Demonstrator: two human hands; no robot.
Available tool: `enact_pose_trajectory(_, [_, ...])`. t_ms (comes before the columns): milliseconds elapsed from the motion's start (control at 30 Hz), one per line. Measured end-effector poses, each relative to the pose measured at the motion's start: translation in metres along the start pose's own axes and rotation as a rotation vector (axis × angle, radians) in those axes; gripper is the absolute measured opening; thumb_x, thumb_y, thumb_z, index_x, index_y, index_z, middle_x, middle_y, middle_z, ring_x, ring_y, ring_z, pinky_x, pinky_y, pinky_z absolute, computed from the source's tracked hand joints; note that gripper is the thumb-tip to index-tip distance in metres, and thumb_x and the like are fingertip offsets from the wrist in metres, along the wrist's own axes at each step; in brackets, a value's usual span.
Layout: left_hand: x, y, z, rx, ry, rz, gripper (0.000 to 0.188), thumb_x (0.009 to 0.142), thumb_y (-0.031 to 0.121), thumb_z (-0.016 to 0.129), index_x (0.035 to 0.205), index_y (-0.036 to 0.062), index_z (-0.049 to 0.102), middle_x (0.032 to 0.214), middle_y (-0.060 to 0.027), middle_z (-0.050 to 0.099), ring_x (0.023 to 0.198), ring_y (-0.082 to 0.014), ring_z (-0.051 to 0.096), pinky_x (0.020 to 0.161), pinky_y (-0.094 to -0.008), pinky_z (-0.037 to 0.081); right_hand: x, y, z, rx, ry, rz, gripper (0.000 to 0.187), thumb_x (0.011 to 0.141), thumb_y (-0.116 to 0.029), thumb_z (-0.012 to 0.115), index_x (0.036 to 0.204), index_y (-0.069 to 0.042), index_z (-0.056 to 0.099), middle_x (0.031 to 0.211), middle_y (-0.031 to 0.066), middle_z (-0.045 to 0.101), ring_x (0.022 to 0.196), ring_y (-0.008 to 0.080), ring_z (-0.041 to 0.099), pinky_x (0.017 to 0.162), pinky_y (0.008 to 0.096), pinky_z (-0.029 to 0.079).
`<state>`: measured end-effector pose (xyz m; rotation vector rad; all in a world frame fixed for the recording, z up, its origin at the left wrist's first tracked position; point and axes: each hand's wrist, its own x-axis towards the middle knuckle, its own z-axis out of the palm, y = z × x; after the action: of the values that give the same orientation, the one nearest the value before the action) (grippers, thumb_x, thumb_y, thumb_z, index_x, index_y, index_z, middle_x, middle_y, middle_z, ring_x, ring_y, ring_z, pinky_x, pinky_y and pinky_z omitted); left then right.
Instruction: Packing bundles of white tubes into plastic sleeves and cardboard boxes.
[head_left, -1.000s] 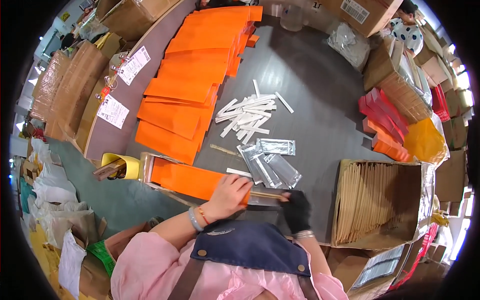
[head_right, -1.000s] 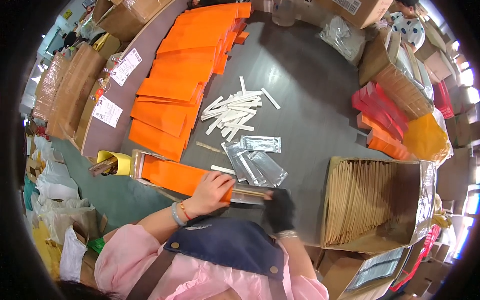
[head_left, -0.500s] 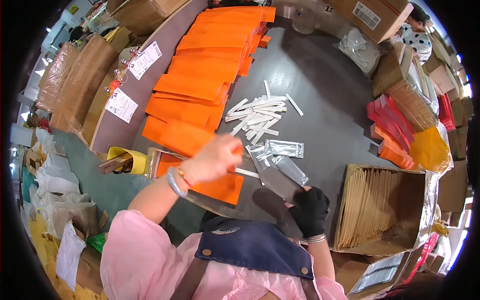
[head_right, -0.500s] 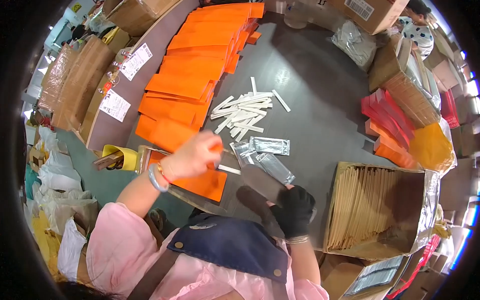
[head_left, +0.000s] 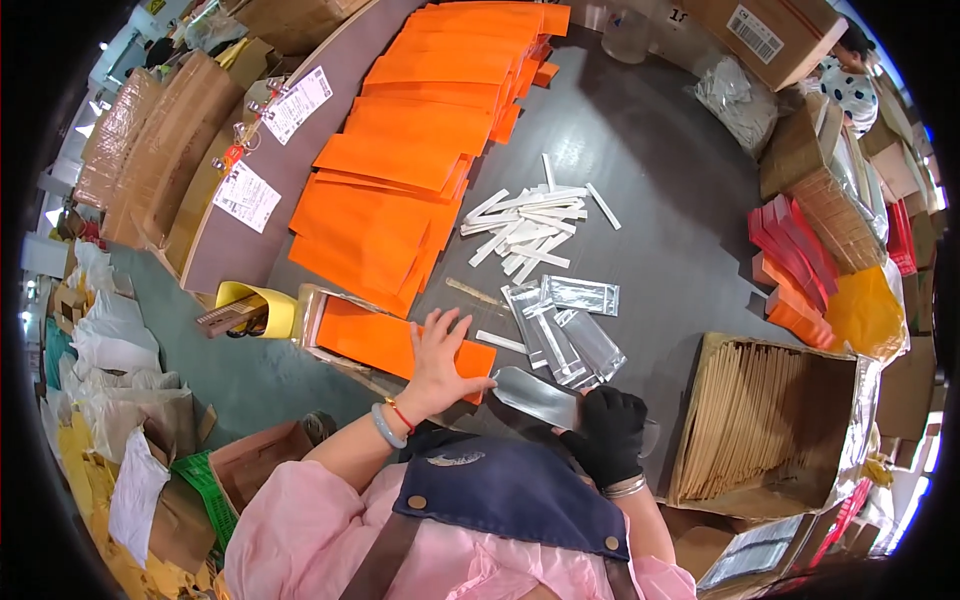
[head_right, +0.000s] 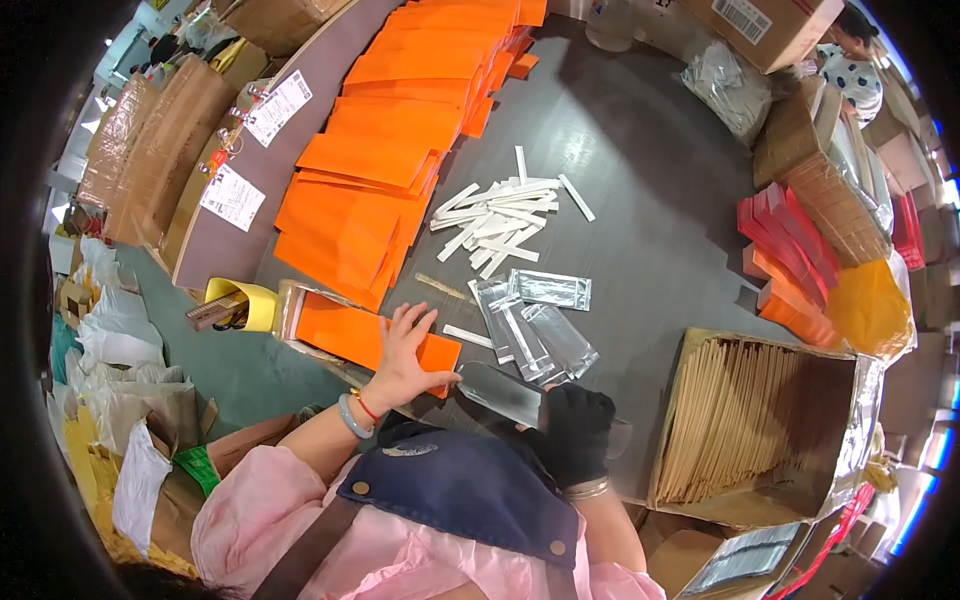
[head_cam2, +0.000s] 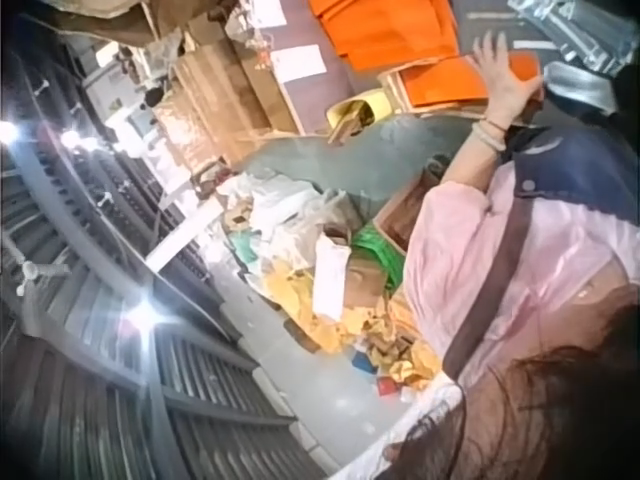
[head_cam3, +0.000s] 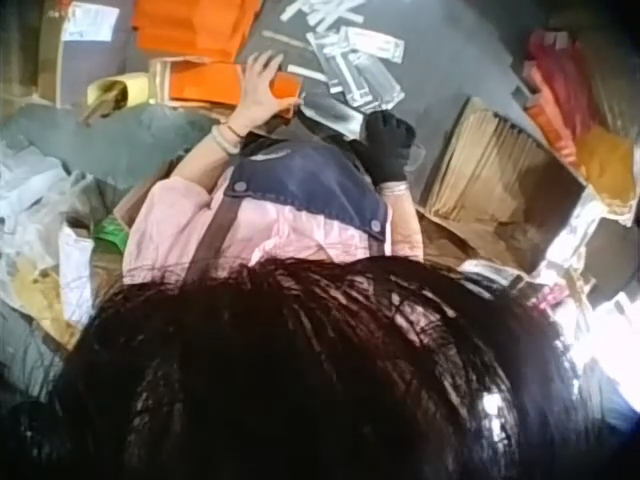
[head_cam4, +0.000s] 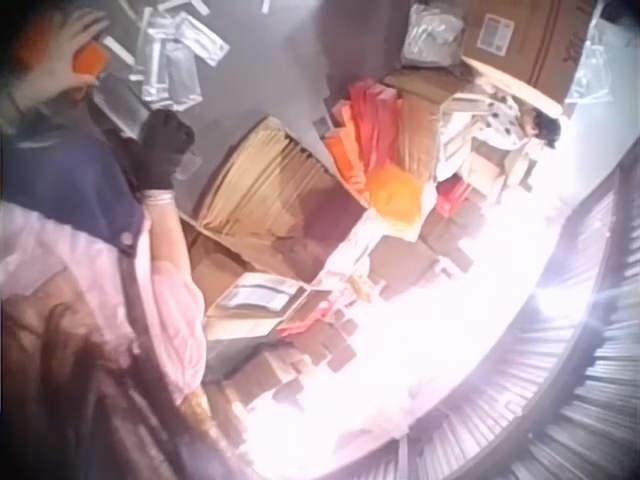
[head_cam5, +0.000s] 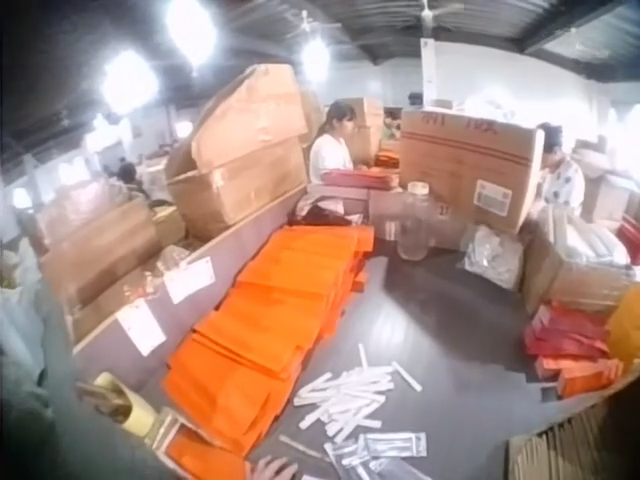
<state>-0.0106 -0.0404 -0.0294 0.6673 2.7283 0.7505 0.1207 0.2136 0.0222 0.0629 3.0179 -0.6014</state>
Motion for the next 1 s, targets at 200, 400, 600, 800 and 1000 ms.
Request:
enact_pose_trajectory(200, [0.007,0.006,-0.007,-0.017,-0.001,0.032,0.092,0.066,0.049,0.083,0.138,0.0053,0.048,0.146,-0.0157,0.041,0.139,-0.0371,0.03,0.115,-0.0556,0.014,0.037,-0.035,0.056,0.225,0.106,-0.145,0.068,0.067,-0.048,0.079,0.117,-0.008,0.057,0.107,0.0115,0.061,0.1,0.0332,0.056,0.089,0.046,0.039])
enact_pose_trajectory(400, [0.066,0.01,-0.013,0.103,-0.148,0.326,0.008,0.075,0.023,0.075,0.078,0.0164,0.073,0.082,-0.002,0.061,0.09,-0.0261,0.059,0.077,-0.0413,0.042,0.018,0.006,0.016,0.179,0.317,0.09,0.047,0.071,-0.03,0.081,0.108,-0.007,0.064,0.105,0.0114,0.065,0.103,0.0322,0.059,0.091,0.0442,0.044])
enact_pose_trajectory(600, [0.103,0.016,-0.007,0.365,-0.483,0.444,0.008,0.075,0.023,0.074,0.075,0.0154,0.071,0.082,-0.004,0.063,0.086,-0.0272,0.062,0.073,-0.043,0.045,-0.09,0.145,-0.007,0.139,0.724,0.56,0.025,0.087,-0.013,0.072,0.107,-0.002,0.063,0.102,0.0068,0.064,0.093,0.0195,0.06,0.084,0.0313,0.049])
enact_pose_trajectory(800, [0.114,0.016,-0.014,0.354,-0.387,0.682,0.009,0.078,0.017,0.07,0.076,0.0108,0.065,0.083,-0.0062,0.062,0.084,-0.0282,0.063,0.072,-0.0418,0.047,-0.143,0.19,-0.021,-0.153,0.435,1.05,0.031,0.084,-0.02,0.067,0.106,0.001,0.065,0.101,0.0168,0.067,0.094,0.032,0.064,0.085,0.0384,0.05])
enact_pose_trajectory(1000, [0.159,0.052,-0.06,0.157,-0.549,0.521,0.005,0.081,0.011,0.067,0.083,0.0071,0.064,0.087,-0.0118,0.061,0.088,-0.0339,0.061,0.078,-0.0424,0.05,-0.146,0.195,-0.018,-0.106,0.439,1.017,0.027,0.079,-0.014,0.061,0.101,0.002,0.064,0.1,0.0199,0.066,0.096,0.0368,0.063,0.087,0.0416,0.05])
